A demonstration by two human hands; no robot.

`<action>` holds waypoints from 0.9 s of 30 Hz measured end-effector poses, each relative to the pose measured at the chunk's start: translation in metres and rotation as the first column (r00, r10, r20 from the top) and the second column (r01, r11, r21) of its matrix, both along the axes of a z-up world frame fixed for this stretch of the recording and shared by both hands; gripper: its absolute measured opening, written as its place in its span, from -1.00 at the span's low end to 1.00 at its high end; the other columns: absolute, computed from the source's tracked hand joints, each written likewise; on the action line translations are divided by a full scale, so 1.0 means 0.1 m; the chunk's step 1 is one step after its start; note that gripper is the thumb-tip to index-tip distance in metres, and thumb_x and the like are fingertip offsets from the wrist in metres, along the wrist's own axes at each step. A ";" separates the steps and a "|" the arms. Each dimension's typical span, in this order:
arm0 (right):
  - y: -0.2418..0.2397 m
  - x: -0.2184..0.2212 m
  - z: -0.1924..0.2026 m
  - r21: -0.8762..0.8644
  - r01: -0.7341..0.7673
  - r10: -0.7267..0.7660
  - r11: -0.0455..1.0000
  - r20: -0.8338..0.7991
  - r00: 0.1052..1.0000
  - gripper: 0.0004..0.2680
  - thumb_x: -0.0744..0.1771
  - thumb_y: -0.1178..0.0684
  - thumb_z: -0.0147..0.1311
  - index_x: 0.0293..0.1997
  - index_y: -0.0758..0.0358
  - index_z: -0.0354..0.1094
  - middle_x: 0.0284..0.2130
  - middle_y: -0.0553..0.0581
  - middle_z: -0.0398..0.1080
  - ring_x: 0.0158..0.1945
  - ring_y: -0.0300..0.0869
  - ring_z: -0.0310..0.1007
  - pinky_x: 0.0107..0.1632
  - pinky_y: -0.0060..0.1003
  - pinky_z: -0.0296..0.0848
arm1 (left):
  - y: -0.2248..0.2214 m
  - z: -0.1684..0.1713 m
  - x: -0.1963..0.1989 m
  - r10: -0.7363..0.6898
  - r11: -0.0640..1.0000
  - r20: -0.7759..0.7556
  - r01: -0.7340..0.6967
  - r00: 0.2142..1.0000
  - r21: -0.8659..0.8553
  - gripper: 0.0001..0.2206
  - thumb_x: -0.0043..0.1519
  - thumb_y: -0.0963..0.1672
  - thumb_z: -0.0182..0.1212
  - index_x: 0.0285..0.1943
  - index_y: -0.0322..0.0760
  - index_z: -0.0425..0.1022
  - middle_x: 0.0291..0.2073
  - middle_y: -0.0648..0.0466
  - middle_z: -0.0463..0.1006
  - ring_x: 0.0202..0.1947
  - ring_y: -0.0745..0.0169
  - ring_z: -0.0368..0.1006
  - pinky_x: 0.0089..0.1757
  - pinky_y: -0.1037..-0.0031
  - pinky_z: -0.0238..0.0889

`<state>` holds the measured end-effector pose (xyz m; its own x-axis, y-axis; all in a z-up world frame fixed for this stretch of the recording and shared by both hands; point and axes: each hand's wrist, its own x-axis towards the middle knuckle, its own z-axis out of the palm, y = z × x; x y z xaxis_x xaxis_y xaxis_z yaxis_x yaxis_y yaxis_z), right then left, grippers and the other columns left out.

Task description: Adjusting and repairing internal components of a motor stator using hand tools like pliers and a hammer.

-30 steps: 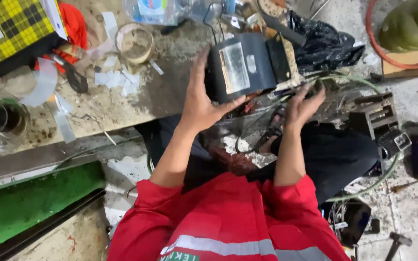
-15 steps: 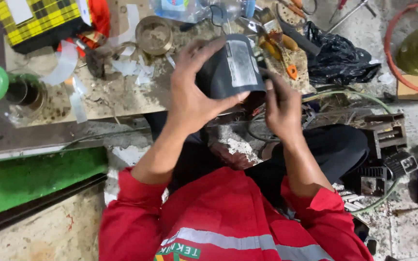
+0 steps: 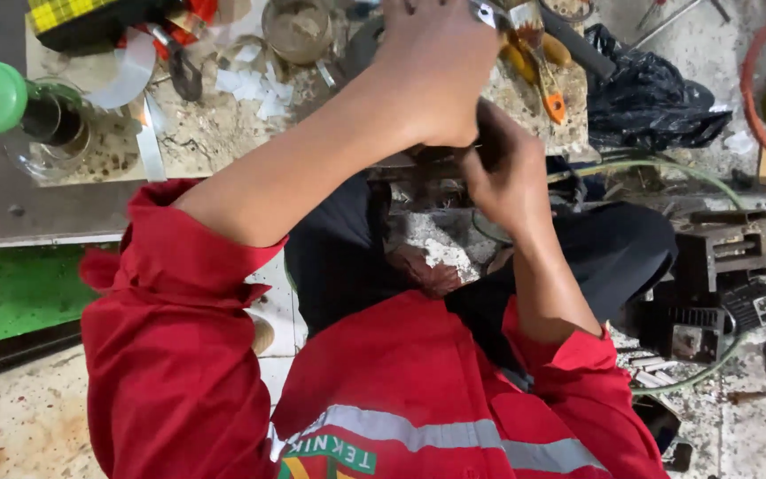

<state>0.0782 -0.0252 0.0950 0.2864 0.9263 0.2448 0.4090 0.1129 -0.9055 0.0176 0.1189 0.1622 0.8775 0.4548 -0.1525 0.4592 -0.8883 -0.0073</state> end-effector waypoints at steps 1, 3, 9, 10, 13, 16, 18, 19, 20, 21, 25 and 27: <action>-0.02 0.02 -0.08 0.002 0.001 -0.001 1.000 -0.001 1.000 -0.68 0.40 0.18 -0.11 0.34 0.50 0.18 0.13 0.48 0.43 0.13 0.25 0.54 0.10 0.07 0.63 | -0.03 0.02 0.06 -0.001 1.000 -0.001 0.001 1.000 0.002 -0.41 -0.07 -0.05 0.48 0.23 -0.02 0.51 0.18 -0.14 0.42 0.28 -0.35 0.18 0.11 -0.46 0.06; -0.09 0.05 -0.24 -0.090 0.145 -0.134 0.985 0.117 0.984 -0.76 0.42 0.14 -0.07 0.21 0.35 0.38 -0.58 0.24 0.28 -0.57 -0.20 -0.06 -0.42 -0.10 -0.10 | -0.11 0.04 0.16 -0.059 0.995 -0.110 0.049 0.992 -0.086 -0.40 -0.03 0.04 0.49 0.23 -0.06 0.49 0.35 -0.11 0.25 0.40 -0.31 0.01 0.19 -0.54 -0.08; -0.17 0.14 -0.47 0.103 0.326 -0.335 0.940 0.474 0.814 -0.79 0.41 0.33 -0.02 0.19 0.44 0.30 -0.08 0.40 0.16 -0.19 0.24 0.07 -0.20 0.10 0.14 | 0.09 -0.35 0.10 -0.421 0.860 0.440 0.503 0.793 -0.084 -0.47 0.23 0.03 0.48 0.33 -0.20 0.45 0.19 -0.07 0.36 0.23 -0.16 0.23 0.13 -0.01 0.13; -0.18 0.19 -0.54 0.104 0.330 -0.339 0.938 0.474 0.813 -0.79 0.41 0.33 -0.02 0.19 0.44 0.30 -0.08 0.40 0.16 -0.19 0.24 0.07 -0.20 0.10 0.14 | 0.09 -0.34 0.07 -0.425 0.858 0.440 0.507 0.791 -0.083 -0.47 0.23 0.03 0.48 0.33 -0.20 0.45 0.19 -0.07 0.36 0.23 -0.16 0.23 0.13 -0.01 0.13; -0.26 0.27 -0.72 0.070 0.382 -0.348 0.922 0.587 0.731 -0.87 0.42 0.23 0.01 0.03 0.50 0.29 -0.09 0.44 0.12 -0.11 0.15 -0.02 -0.12 0.12 0.14 | 0.07 -0.35 -0.10 -0.392 0.868 0.450 0.484 0.803 -0.108 -0.51 0.47 0.10 0.18 0.41 -0.24 0.40 0.31 -0.09 0.30 0.34 -0.17 0.15 0.22 -0.11 0.02; -0.28 0.26 -0.78 0.057 0.441 -0.361 0.896 0.673 0.646 -0.86 0.46 0.08 0.06 0.05 0.36 0.34 -0.02 0.35 0.10 0.01 0.12 0.06 0.00 0.07 0.19 | 0.07 -0.39 -0.40 -0.333 0.908 0.508 0.416 0.795 -0.056 -0.51 0.52 0.12 -0.04 0.37 -0.28 0.43 0.29 -0.18 0.40 0.27 -0.25 0.31 0.20 -0.11 0.02; -0.23 0.24 -0.76 0.040 0.362 -0.286 0.931 0.694 0.661 -0.89 0.43 0.10 0.17 -0.02 0.33 0.42 -0.01 0.35 0.19 0.00 0.16 0.09 -0.09 0.06 0.12 | 0.06 -0.44 -0.65 -0.174 0.958 0.462 0.259 0.870 -0.127 -0.33 0.46 0.24 0.16 0.61 -0.01 0.10 0.55 -0.16 0.00 0.54 -0.34 -0.18 0.43 -0.30 -0.28; -0.25 0.24 -0.71 0.039 0.364 -0.288 0.930 0.694 0.660 -0.89 0.43 0.10 0.17 -0.02 0.33 0.42 -0.01 0.35 0.19 0.00 0.16 0.09 -0.09 0.06 0.12 | 0.04 -0.59 -0.77 -0.176 0.957 0.462 0.261 0.869 -0.127 -0.33 0.46 0.24 0.16 0.61 -0.01 0.10 0.55 -0.16 0.00 0.54 -0.34 -0.18 0.43 -0.30 -0.28; -0.26 0.23 -0.67 0.025 0.405 -0.317 0.914 0.668 0.673 -0.77 0.38 0.13 0.28 0.10 0.35 0.37 -0.01 0.31 0.26 0.02 0.12 0.18 -0.04 0.00 0.15 | 0.03 -0.73 -0.90 -0.172 0.968 0.503 0.241 0.847 -0.075 -0.17 0.45 0.26 0.41 0.69 0.05 -0.03 0.60 -0.10 -0.19 0.61 -0.36 -0.25 0.52 -0.35 -0.16; -0.27 0.21 -0.63 0.005 0.444 -0.344 0.896 0.641 0.686 -0.63 0.32 0.15 0.38 0.23 0.37 0.32 -0.01 0.26 0.34 0.04 0.08 0.27 0.01 -0.06 0.18 | 0.01 -0.87 -1.04 -0.169 0.975 0.541 0.218 0.824 -0.028 0.02 0.45 0.28 0.66 0.76 0.10 -0.16 0.66 -0.04 -0.37 0.69 -0.38 -0.33 0.60 -0.39 -0.04; -0.38 0.19 -0.49 0.296 0.351 -0.454 0.888 0.449 0.770 -0.67 0.33 0.30 0.45 -0.02 0.35 0.20 -0.01 0.26 0.01 0.08 0.10 0.14 0.14 0.04 0.34 | 0.03 -1.03 -1.04 -0.197 0.975 0.635 0.217 0.747 0.047 -0.10 0.55 0.07 0.83 0.71 -0.07 0.00 0.62 -0.10 -0.30 0.68 -0.23 -0.32 0.65 -0.20 -0.07; -0.38 0.24 -0.66 0.340 0.220 -0.404 0.914 0.728 0.554 -0.87 0.49 -0.09 0.47 0.03 -0.03 0.57 0.33 0.22 -0.12 0.36 0.14 -0.10 0.33 0.25 0.31 | 0.05 -1.08 -1.01 -0.249 0.968 0.666 0.210 0.703 0.141 -0.39 0.54 0.16 0.44 0.58 -0.01 0.22 0.51 -0.02 0.11 0.55 -0.18 -0.06 0.51 -0.11 0.12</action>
